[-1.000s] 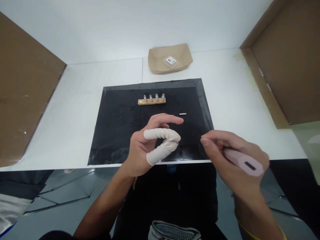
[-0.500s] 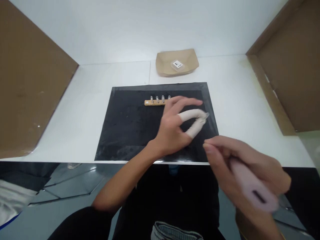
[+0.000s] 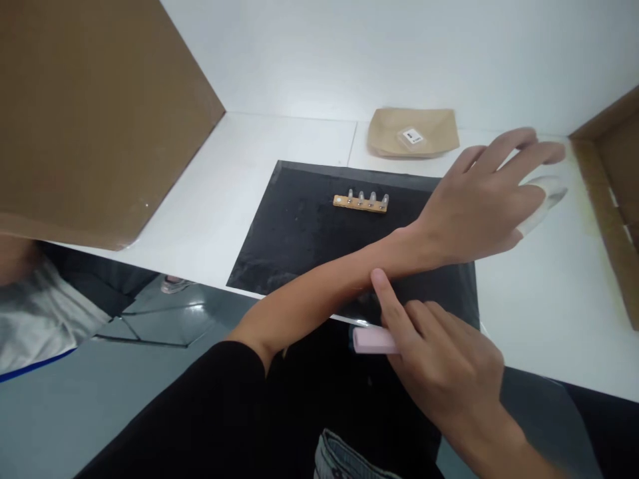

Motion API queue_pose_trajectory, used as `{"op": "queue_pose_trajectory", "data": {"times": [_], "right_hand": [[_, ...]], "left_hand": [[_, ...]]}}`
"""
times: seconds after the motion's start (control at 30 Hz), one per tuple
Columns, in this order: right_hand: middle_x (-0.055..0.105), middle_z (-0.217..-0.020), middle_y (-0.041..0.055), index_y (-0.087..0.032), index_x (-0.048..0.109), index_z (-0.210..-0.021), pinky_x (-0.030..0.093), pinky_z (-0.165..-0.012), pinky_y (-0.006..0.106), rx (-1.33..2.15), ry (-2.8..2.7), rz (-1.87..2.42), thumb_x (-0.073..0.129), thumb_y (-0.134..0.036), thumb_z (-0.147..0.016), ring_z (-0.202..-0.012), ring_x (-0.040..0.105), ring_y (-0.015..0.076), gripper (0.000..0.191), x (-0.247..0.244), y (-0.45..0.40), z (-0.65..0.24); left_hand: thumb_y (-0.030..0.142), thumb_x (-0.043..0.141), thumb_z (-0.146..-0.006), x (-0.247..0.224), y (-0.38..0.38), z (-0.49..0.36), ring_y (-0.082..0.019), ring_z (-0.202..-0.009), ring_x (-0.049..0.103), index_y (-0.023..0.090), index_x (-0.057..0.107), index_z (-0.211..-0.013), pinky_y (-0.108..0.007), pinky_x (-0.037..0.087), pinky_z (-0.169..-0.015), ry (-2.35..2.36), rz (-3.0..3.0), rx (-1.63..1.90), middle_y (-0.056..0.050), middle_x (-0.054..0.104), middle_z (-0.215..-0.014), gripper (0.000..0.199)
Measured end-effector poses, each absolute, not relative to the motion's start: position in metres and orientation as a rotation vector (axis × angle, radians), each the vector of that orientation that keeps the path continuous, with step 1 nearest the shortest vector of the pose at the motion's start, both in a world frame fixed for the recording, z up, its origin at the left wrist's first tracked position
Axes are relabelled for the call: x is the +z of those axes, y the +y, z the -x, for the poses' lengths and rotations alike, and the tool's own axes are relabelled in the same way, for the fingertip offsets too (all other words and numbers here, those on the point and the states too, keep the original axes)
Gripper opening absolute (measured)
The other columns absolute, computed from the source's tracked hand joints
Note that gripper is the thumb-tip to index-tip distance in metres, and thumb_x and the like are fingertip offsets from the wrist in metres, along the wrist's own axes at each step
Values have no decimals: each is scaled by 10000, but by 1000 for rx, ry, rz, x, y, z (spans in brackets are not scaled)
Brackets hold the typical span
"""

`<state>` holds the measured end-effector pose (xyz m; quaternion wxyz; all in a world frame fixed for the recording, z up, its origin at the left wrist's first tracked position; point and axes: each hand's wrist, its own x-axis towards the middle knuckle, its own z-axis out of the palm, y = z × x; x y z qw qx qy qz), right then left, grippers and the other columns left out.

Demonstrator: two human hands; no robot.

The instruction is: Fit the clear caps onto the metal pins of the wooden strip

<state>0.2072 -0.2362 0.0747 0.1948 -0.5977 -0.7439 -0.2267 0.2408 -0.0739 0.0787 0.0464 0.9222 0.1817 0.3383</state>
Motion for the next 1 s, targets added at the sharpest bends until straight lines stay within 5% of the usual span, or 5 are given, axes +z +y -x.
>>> {"op": "queue_pose_trajectory", "data": {"times": [0.13, 0.4, 0.67, 0.8, 1.0], "right_hand": [[549, -628, -16, -50, 710, -1289, 344, -591, 342, -557, -2110, 1700, 646, -50, -976, -586, 477, 156, 320, 55, -256, -225], [744, -827, 6, -216, 748, -1235, 476, -609, 286, 4, -1433, 1814, 666, -160, -993, -628, 637, 129, 262, 56, -260, -220], [364, -505, -80, -305, 786, -1210, 314, -424, 189, 1033, -544, 1252, 638, -333, -1030, -447, 342, 73, 235, 65, -245, -200], [255, -516, -94, -297, 809, -1144, 272, -395, 162, 1129, -493, 1054, 629, -299, -1024, -441, 237, 65, 216, 69, -234, -199], [303, -542, -83, -338, 788, -1204, 262, -407, 180, 1128, -608, 1096, 638, -334, -1030, -466, 285, 73, 229, 63, -239, -201]], "left_hand": [[-6, 241, -877, 85, -63, -236, -280, -1503, 496, 135, 740, -916, -507, 487, -1058, 503, -2800, 1126, -44, 614, -1491, 519], [110, 345, -1046, 82, -70, -234, -270, -1528, 461, 226, 758, -1097, -505, 484, -1142, 592, -2869, 989, 12, 597, -1505, 432], [274, 438, -1082, 86, -67, -235, -310, -1414, 552, 176, 765, -873, -615, 374, -1232, 716, -2644, 1085, -30, 690, -1348, 400], [262, 713, -949, 81, -61, -238, -286, -1287, 603, 194, 706, -718, -528, 353, -1291, 586, -2307, 1251, -23, 748, -1276, 241], [239, 665, -982, 82, -63, -236, -288, -1316, 569, 186, 735, -835, -536, 436, -1194, 529, -2270, 1203, -63, 719, -1276, 171]]}}
